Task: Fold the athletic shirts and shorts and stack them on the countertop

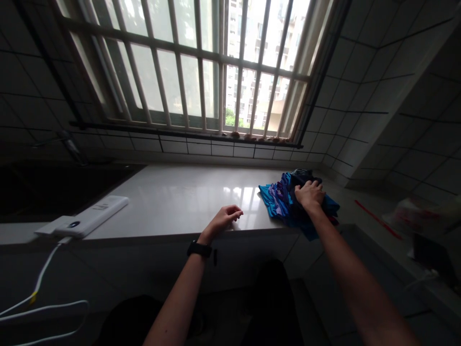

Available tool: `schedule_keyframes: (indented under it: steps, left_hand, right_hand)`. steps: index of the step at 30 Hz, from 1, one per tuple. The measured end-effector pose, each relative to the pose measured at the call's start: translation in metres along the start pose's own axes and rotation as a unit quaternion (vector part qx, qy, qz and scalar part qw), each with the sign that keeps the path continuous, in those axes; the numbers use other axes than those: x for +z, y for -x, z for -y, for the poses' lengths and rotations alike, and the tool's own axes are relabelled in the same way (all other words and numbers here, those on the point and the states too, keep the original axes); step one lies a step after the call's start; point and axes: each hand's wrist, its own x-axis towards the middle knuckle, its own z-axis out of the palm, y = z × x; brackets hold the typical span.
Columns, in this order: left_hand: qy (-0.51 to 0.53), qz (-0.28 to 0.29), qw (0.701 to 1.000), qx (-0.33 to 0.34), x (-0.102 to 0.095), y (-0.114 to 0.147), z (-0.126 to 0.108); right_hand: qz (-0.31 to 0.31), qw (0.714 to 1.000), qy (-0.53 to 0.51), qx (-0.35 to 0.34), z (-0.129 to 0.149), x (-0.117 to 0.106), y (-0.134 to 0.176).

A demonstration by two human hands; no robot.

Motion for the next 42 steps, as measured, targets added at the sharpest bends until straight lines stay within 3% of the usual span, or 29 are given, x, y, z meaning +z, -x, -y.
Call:
schedule_keyframes:
  steps: [42]
  left_hand:
    - [0.004,-0.006,1.000,0.001,-0.0002,-0.0016,0.0013]
  right_hand:
    - [-0.024,1.000,-0.020,-0.001,-0.0001,0.0031,0.0032]
